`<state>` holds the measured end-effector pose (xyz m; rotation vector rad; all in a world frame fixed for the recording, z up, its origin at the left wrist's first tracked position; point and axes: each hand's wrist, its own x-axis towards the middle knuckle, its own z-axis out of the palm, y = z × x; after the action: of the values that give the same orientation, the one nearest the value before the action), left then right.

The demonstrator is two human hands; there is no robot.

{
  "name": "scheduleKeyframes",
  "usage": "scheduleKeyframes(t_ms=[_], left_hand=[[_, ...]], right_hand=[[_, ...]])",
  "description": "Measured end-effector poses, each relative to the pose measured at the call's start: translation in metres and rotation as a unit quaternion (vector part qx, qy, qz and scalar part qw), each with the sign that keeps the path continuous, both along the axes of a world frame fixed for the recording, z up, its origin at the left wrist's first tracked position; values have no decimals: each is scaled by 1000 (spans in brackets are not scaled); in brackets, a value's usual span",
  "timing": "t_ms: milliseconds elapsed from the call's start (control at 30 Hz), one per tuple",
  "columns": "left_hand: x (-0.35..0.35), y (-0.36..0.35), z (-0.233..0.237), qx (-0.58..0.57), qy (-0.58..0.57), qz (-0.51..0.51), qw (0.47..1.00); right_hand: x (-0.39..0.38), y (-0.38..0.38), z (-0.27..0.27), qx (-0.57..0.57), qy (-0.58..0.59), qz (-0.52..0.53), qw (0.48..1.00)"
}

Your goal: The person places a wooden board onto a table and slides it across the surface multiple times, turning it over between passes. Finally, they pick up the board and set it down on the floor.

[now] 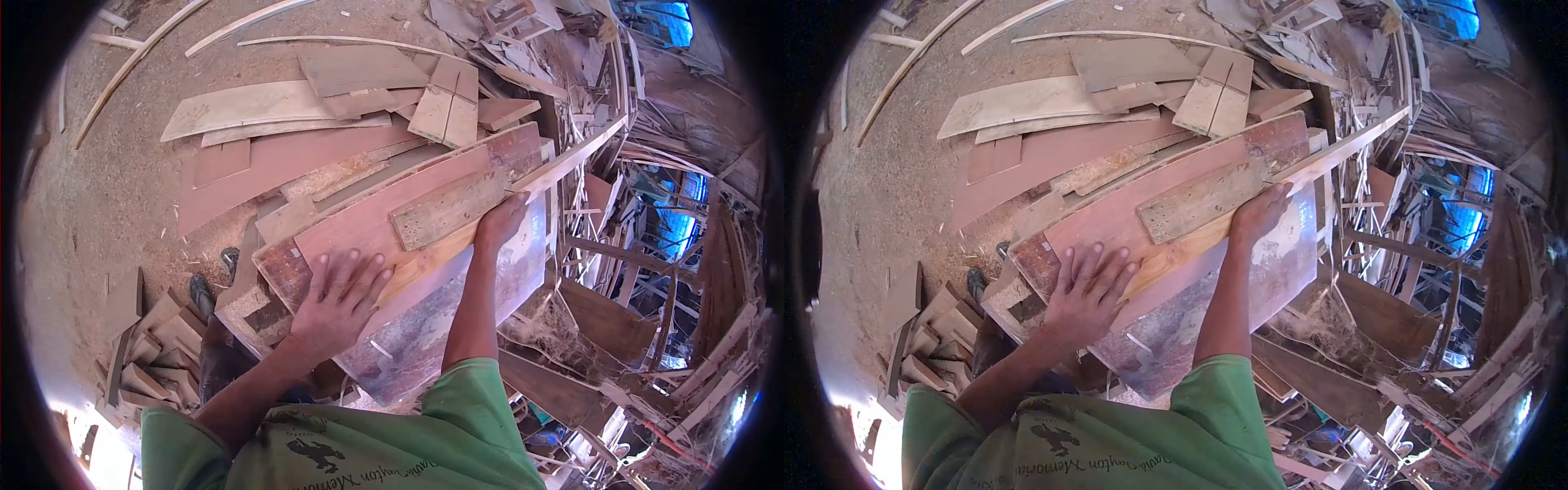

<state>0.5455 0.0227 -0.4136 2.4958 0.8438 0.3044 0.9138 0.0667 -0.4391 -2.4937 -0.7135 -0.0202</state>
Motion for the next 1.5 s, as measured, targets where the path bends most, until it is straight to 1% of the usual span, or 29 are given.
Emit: scheduleKeyframes(t_ms=[300, 400, 467, 500, 533, 600, 633, 667, 700, 733, 800, 833, 900, 1000, 1067, 1167, 1267, 1367, 1500], left_hand=[[40, 7, 1, 12, 15, 3, 1000], [51, 8, 4, -16, 2, 11, 1000], [54, 5, 2, -14, 0, 25, 1000], [55, 2, 2, -12, -4, 29, 999], [56, -2, 4, -6, 2, 31, 999], [56, -1, 6, 13, 12, 40, 999], [55, -2, 6, 13, 12, 41, 999], [55, -4, 5, 11, 9, 42, 999], [57, -4, 4, 10, 7, 42, 999], [59, -2, 3, 29, 10, 43, 999], [57, -5, 1, 57, 25, 46, 997], [56, -6, -3, 56, 8, 51, 997], [56, -4, -3, 49, -29, 59, 997], [43, 1, 8, 2, -52, 30, 998], [42, 5, 3, 10, -62, 21, 998], [55, 9, 0, 8, -59, 16, 998], [70, 15, -4, 6, -59, 19, 998], [78, 16, -1, 15, -59, 29, 998], [78, 12, 0, 14, -59, 43, 997]], right_hand=[[47, 8, -4, -14, -13, -2, 1000], [68, 8, -14, -13, -60, 5, 998], [75, 6, -25, -55, -83, 20, 995], [75, 3, -22, -74, -96, 25, 992], [40, 7, 4, -80, -42, -14, 996], [14, -10, -7, -75, 6, -6, 997], [25, -39, -59, -204, -97, 70, 972], [-50, -35, -15, -420, -132, 67, 895], [-72, -49, -38, -266, -68, 43, 961], [-112, -51, -29, -131, -7, 5, 991], [-144, -39, -2, -73, 27, -26, 997], [-155, -41, 4, -48, 47, -44, 997], [-151, -45, -2, -23, 28, -37, 999], [-149, -44, 0, 10, 20, -23, 999], [-150, -44, 0, 19, -3, -16, 1000], [-120, -49, -23, -24, -35, 10, 999], [-124, -38, -3, 5, 7, -16, 1000], [-110, -40, -11, 1, 5, -11, 1000], [-120, -36, -1, -30, 32, -45, 998]])
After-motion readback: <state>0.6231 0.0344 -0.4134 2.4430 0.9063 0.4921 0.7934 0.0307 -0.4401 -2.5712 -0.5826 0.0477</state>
